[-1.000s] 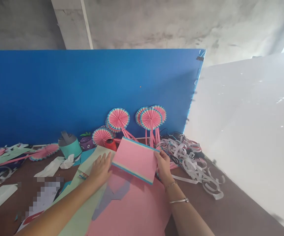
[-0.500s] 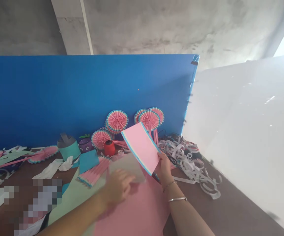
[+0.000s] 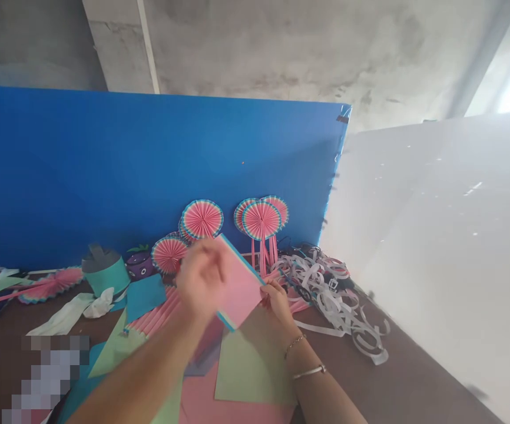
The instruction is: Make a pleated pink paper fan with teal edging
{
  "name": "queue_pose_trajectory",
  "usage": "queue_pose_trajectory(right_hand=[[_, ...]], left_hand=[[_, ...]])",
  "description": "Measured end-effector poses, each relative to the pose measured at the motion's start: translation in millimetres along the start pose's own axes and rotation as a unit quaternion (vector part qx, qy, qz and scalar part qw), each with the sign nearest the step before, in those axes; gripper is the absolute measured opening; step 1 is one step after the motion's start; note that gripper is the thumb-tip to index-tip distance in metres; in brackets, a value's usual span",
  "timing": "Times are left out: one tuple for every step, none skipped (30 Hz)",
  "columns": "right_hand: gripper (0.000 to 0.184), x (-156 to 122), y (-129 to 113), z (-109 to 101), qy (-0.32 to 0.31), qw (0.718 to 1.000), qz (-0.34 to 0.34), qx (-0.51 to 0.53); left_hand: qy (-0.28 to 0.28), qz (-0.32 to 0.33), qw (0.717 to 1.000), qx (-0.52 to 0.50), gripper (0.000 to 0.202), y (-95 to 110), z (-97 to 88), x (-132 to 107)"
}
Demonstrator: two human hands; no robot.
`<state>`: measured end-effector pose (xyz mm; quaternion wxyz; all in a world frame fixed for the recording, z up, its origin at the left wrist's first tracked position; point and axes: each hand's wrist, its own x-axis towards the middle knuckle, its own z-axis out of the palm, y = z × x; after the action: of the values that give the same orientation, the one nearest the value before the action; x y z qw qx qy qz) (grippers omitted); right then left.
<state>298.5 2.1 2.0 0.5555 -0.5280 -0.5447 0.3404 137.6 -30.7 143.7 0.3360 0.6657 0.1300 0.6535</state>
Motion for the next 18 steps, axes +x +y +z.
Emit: queue_pose_trajectory(right_hand=[[0.013,-0.8,-1.2,2.0,-0.005,1.0,0.014,0.012],[0.013,-1.7,-2.7,4.1,-0.008,0.999,0.032,0.032],[0.014,-2.6,-4.2,6.1,-0.01,0.997,0.048,0.053],[0.016,-3.4,-5.6,7.9,-0.016,0.996,0.06,0.066],[0.019,-4.0,-6.7,9.3,-0.022,0.994,0.07,0.075],[0.023,-4.5,-7.4,10.1,-0.026,0.994,0.077,0.074],[0.027,-4.8,-7.6,10.1,-0.019,0.995,0.078,0.06],[0.029,-4.8,-7.5,9.5,-0.003,0.997,0.071,0.03],[0.029,-4.8,-7.3,8.3,0.019,0.998,0.058,-0.017],[0.028,-4.9,-7.5,6.9,0.041,0.995,0.041,-0.082],[0.028,-5.4,-8.4,5.7,0.063,0.985,0.021,-0.158],[0.028,-6.7,-10.4,5.5,0.079,0.969,-0.002,-0.234],[0.03,-9.2,-13.7,6.6,0.086,0.947,-0.024,-0.308],[0.032,-13.2,-18.4,9.7,0.097,0.922,-0.056,-0.371],[0.033,-18.8,-24.3,14.9,0.099,0.899,-0.104,-0.414],[0.032,-25.9,-31.0,21.9,0.08,0.885,-0.159,-0.431],[0.034,-34.3,-37.8,30.4,0.017,0.877,-0.221,-0.426],[0.035,-43.5,-44.3,39.7,-0.087,0.864,-0.286,-0.404]], left_hand=[[0.115,-0.009,0.993,-0.033,0.029,-5.7,-12.9,20.6],[0.206,-0.002,0.978,-0.037,0.025,-12.3,-26.3,38.4],[0.271,0.018,0.962,-0.004,0.022,-19.2,-38.9,52.1],[0.312,0.055,0.946,0.063,0.019,-25.7,-50.1,61.0],[0.284,0.092,0.943,0.147,0.015,-31.2,-59.1,65.0],[0.221,0.122,0.943,0.218,0.014,-35.4,-65.7,65.0],[0.164,0.139,0.942,0.258,0.014,-38.4,-70.1,62.0],[0.162,0.144,0.939,0.266,0.015,-40.1,-72.7,57.3],[0.173,0.143,0.939,0.26,0.017,-40.7,-74.3,52.2],[0.2,0.134,0.941,0.24,0.019,-40.3,-75.3,47.5],[0.233,0.121,0.941,0.215,0.02,-39.3,-76.3,44.0],[0.26,0.108,0.94,0.194,0.021,-38.0,-77.5,41.8],[0.28,0.095,0.939,0.178,0.021,-36.7,-78.9,40.8],[0.289,0.085,0.938,0.169,0.021,-35.7,-80.2,40.6],[0.293,0.077,0.938,0.167,0.02,-35.1,-81.1,40.8],[0.294,0.07,0.939,0.165,0.02,-35.0,-81.4,41.0],[0.292,0.063,0.94,0.164,0.02,-35.4,-80.8,41.0],[0.287,0.057,0.943,0.161,0.019,-36.1,-79.5,40.7]])
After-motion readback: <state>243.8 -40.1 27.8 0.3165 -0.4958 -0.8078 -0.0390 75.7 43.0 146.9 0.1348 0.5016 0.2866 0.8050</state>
